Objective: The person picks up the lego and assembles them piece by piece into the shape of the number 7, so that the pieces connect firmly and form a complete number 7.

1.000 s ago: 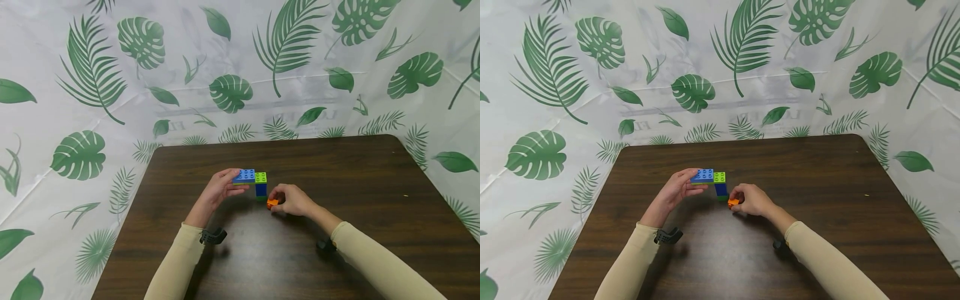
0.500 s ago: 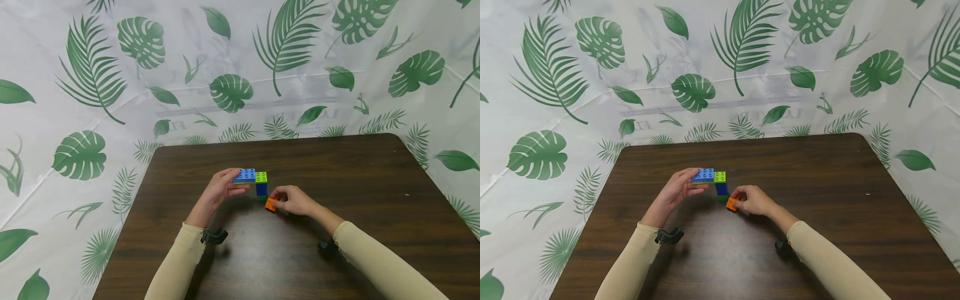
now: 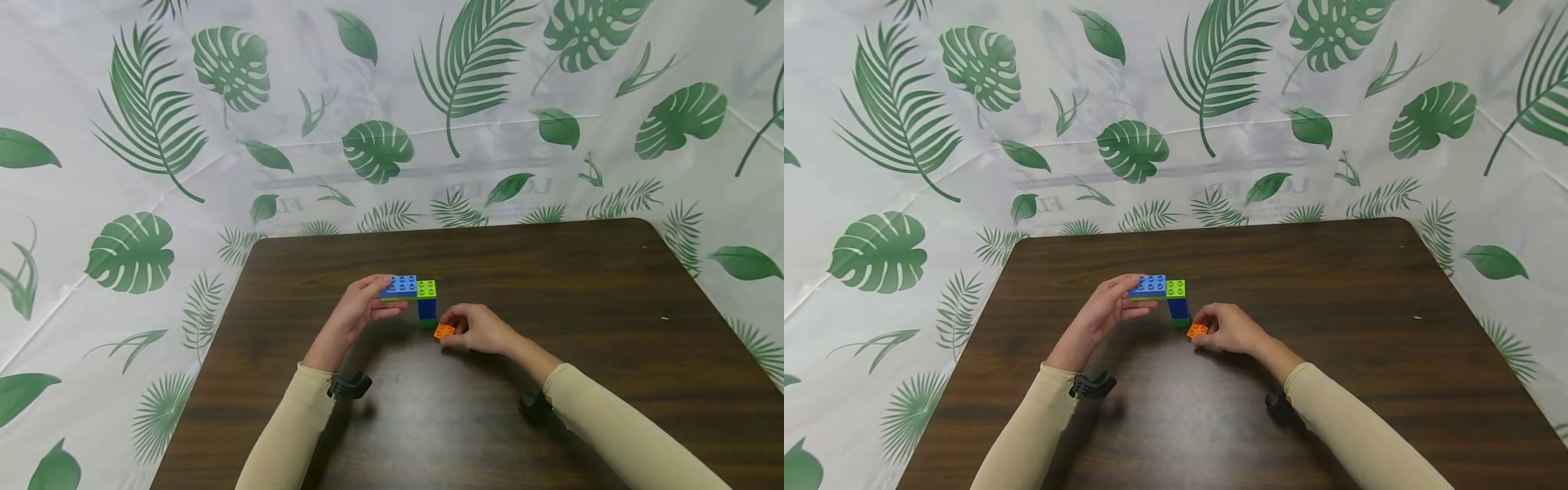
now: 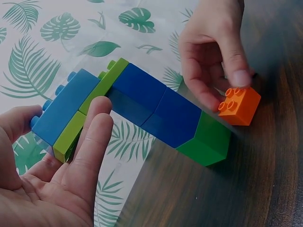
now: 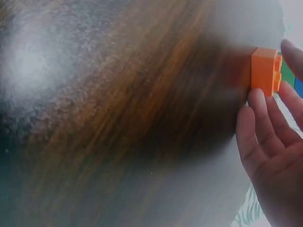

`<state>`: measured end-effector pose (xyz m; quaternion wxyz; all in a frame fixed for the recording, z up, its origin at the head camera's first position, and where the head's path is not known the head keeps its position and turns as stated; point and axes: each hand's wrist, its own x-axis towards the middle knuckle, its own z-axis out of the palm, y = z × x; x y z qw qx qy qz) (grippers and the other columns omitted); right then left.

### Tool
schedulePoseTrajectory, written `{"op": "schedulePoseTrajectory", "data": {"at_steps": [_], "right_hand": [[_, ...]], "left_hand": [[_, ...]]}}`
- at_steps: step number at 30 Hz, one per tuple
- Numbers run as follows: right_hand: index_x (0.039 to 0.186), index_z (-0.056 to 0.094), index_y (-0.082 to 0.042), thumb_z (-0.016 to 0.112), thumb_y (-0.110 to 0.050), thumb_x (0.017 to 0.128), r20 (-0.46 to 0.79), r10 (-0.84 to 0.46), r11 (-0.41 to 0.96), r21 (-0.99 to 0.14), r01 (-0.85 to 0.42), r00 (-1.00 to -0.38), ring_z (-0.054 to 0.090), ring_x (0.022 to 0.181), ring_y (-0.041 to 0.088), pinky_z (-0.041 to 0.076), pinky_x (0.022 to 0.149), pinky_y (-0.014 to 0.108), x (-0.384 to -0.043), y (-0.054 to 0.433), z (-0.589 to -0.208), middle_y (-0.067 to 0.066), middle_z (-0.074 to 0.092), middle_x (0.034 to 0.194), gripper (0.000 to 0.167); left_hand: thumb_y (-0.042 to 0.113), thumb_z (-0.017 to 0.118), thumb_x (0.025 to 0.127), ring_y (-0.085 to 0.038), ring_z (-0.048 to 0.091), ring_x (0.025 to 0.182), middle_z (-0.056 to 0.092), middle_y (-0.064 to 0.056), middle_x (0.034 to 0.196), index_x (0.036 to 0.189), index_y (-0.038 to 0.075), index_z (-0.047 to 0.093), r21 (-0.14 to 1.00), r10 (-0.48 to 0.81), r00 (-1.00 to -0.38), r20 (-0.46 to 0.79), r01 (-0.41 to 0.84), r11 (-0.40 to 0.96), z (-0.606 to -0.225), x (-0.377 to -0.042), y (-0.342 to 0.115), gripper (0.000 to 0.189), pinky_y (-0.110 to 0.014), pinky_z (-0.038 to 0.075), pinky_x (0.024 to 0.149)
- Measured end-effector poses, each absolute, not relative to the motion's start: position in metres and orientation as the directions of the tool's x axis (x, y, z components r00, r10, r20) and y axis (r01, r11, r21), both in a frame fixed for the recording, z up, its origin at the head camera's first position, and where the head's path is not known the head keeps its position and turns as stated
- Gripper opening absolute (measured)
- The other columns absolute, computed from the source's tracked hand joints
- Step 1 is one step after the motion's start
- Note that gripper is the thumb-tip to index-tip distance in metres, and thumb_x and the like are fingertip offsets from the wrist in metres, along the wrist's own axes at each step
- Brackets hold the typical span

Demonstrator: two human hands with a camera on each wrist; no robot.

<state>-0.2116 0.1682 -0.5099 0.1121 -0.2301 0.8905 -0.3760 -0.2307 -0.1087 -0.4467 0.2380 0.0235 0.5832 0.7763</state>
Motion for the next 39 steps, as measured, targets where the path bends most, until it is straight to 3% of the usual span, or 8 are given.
{"op": "schedulePoseTrajectory", "data": {"at_steps": [5,14,22,31,39], "right_hand": [[0.110,0.068,-0.016,0.088,-0.029,0.074,-0.056,-0.463,0.649,-0.701,-0.295,-0.884,0.057,0.079,0.014,0.052,0.073,0.028,-0.208,0.166,-0.508,-0.005,0.063,0.094,0.043],[0.109,0.069,-0.016,0.083,-0.025,0.080,-0.053,-0.455,0.661,-0.689,-0.297,-0.889,0.057,0.080,0.014,0.052,0.073,0.031,-0.206,0.166,-0.511,-0.006,0.063,0.093,0.033],[0.115,0.068,-0.015,0.077,-0.026,0.087,0.042,-0.520,0.618,-0.670,-0.410,-0.853,0.059,0.088,0.016,0.051,0.083,0.035,-0.201,0.173,-0.499,-0.006,0.065,0.103,0.031],[0.117,0.069,-0.019,0.075,-0.023,0.088,0.172,-0.526,0.462,-0.765,-0.449,-0.833,0.060,0.093,0.015,0.057,0.076,0.031,-0.200,0.179,-0.469,-0.007,0.065,0.105,0.029],[0.118,0.069,-0.009,0.074,-0.010,0.088,0.302,-0.479,0.395,-0.764,-0.510,-0.824,0.061,0.089,0.018,0.057,0.073,0.034,-0.198,0.171,-0.437,0.001,0.066,0.105,0.031]], "left_hand": [[0.031,0.061,0.098,-0.031,0.071,0.093,0.066,-0.018,0.115,0.130,-0.001,0.054,0.917,0.392,-0.886,-0.248,-0.345,-0.199,-0.445,-0.230,-0.109,0.046,-0.046,0.048,0.088],[0.031,0.063,0.097,-0.030,0.072,0.091,0.066,-0.018,0.114,0.130,-0.001,0.054,0.915,0.390,-0.886,-0.251,-0.349,-0.204,-0.445,-0.229,-0.109,0.047,-0.046,0.048,0.087],[0.030,0.061,0.099,-0.029,0.072,0.091,0.066,-0.018,0.114,0.131,-0.001,0.053,0.911,0.403,-0.881,-0.249,-0.355,-0.212,-0.445,-0.230,-0.108,0.045,-0.046,0.046,0.088],[0.030,0.062,0.098,-0.029,0.072,0.091,0.067,-0.017,0.113,0.130,-0.002,0.054,0.911,0.407,-0.880,-0.244,-0.353,-0.215,-0.446,-0.229,-0.109,0.046,-0.041,0.052,0.083],[0.031,0.061,0.098,-0.028,0.072,0.091,0.066,-0.018,0.114,0.132,-0.002,0.053,0.912,0.414,-0.877,-0.244,-0.353,-0.211,-0.445,-0.229,-0.110,0.048,-0.039,0.053,0.082]]}}
